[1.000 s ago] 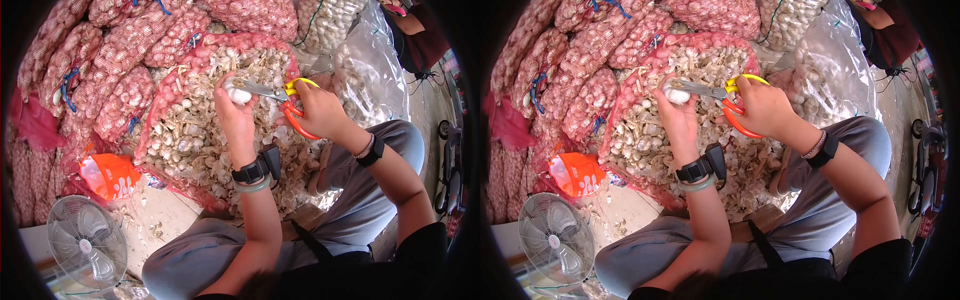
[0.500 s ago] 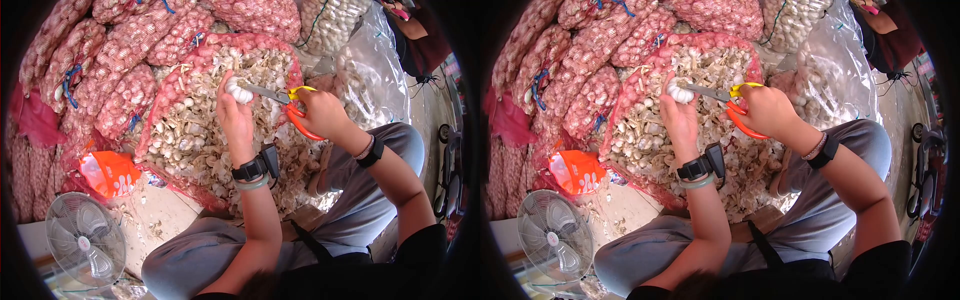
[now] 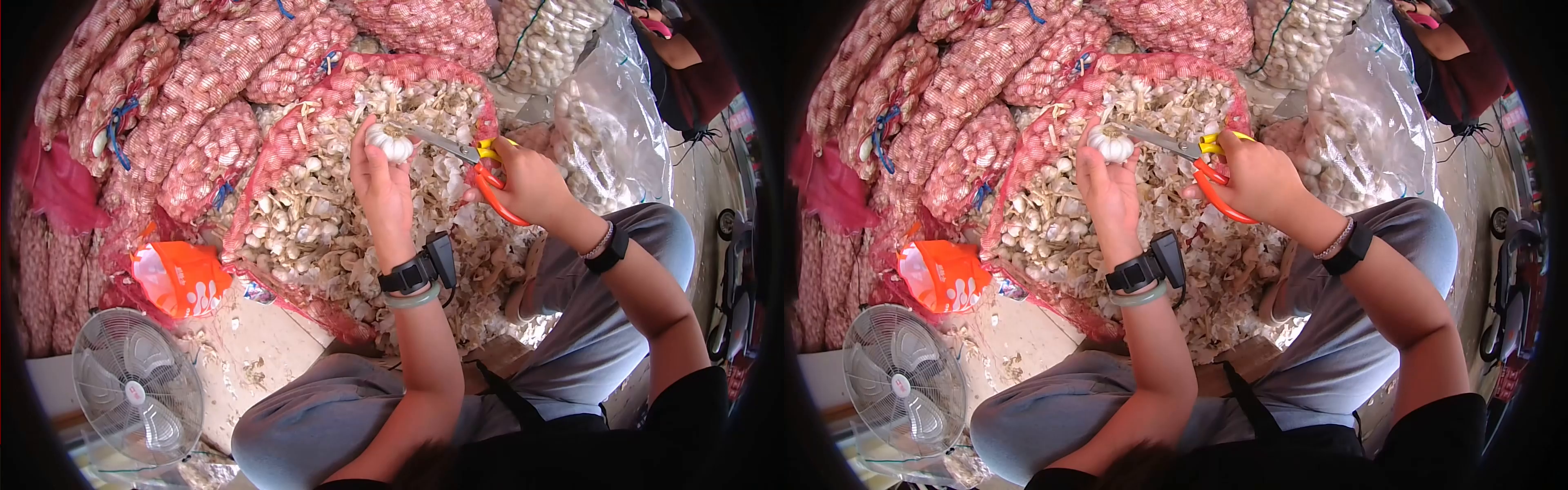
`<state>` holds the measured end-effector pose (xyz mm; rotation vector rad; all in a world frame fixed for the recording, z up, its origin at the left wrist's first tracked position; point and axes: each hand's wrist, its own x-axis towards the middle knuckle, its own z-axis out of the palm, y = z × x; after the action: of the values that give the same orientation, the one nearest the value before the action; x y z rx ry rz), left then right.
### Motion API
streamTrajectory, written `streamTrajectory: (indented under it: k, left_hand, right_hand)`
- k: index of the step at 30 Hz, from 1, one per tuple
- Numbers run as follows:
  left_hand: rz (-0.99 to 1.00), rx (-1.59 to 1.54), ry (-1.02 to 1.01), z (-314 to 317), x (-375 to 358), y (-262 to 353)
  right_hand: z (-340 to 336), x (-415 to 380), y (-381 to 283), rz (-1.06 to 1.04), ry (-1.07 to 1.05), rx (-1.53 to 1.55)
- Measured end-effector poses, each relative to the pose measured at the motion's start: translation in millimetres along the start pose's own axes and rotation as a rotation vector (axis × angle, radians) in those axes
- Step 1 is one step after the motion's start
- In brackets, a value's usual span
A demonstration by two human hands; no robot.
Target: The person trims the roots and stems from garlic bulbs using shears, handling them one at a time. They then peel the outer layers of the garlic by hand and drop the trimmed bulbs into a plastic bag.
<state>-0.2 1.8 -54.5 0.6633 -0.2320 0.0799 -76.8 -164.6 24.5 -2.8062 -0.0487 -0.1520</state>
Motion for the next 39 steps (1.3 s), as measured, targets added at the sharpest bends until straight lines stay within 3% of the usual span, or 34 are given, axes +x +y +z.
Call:
streamTrajectory:
  k: [8,15,17,20,23,25,29,39]
  left_hand:
    - [-0.028,-0.081,-0.13,-2,-1,-2]
    - [-0.013,0.014,-0.051,0,1,0]
    - [-0.184,-0.084,0.03,4,-2,6]
    - [-0.255,-0.022,0.136,2,-2,1]
    - [-0.299,-0.062,0.112,-3,-1,0]
    - [-0.288,-0.053,0.114,-3,0,0]
    - [-0.262,-0.123,0.15,-3,1,-1]
    - [-0.28,-0.133,0.06,-6,2,3]
  right_hand:
    - [-1,3,3,0.015,0.017,-0.067]
    - [2,5,12,0.022,0.015,-0.028]
    - [3,6,13,0.069,0.029,0.0]
    - [4,8,16,0.115,0.018,-0.011]
    - [3,3,12,-0.066,0.181,-0.015]
    - [-1,3,9,-0.035,0.049,-0.072]
    - [4,4,12,-0.083,0.082,-0.085]
    - [-6,5,2,0.041,-0.075,-0.053]
